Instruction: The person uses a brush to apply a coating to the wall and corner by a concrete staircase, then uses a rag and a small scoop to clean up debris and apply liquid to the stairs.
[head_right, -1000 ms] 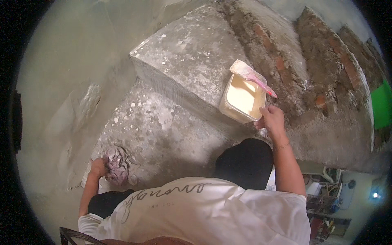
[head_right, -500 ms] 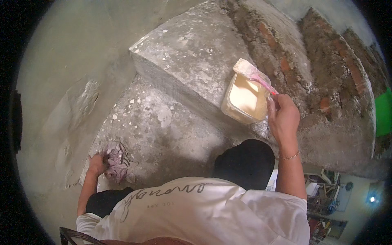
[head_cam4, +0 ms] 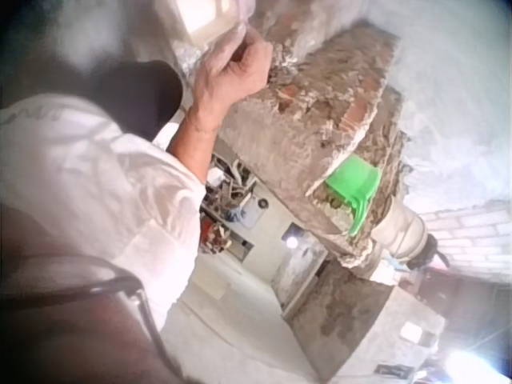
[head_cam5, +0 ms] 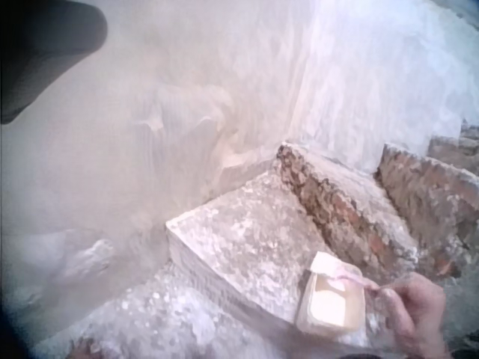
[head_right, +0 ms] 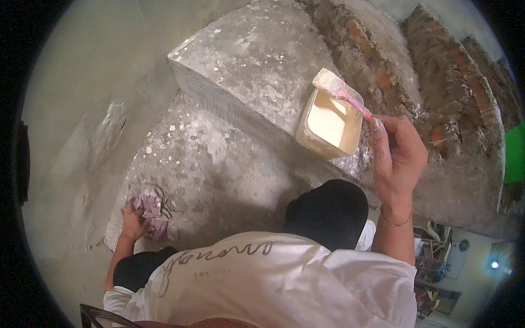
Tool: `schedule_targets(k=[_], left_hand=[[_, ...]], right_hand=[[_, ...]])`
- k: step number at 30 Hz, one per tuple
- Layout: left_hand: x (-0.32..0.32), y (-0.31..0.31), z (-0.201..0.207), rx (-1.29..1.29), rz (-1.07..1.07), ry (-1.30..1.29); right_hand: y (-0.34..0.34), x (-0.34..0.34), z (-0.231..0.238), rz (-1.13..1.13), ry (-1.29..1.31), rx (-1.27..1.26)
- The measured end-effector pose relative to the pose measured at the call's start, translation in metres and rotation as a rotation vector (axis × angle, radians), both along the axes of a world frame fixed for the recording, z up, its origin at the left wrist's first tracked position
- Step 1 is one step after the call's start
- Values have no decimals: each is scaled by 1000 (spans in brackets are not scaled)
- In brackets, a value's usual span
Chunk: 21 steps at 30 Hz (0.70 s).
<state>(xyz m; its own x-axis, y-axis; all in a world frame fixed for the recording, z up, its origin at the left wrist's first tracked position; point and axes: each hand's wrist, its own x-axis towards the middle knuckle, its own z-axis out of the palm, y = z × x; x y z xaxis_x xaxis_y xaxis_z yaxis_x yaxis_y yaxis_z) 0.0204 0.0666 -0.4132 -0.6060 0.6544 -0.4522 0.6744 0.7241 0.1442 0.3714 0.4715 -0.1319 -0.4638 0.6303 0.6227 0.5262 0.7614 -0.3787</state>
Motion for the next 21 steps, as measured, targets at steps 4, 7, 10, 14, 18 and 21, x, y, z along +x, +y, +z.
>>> schedule_targets(k=[4, 7, 10, 14, 18, 21], left_hand=[[-2, -2, -4, 205, -17, 13], [0, -2, 2, 331, 22, 5], [9, -5, -4, 474, 73, 95], [8, -9, -15, 299, 99, 172], [10, -19, -27, 139, 201, 129], [23, -41, -34, 145, 256, 88]], right_hand=[[-7, 0, 3, 89, 36, -103], [-14, -3, 4, 137, 26, -133], [-14, -3, 5, 100, 17, -175], [-11, 2, 0, 138, 7, -107], [-12, 16, 6, 50, -149, -246], [-13, 17, 6, 97, -373, -289]])
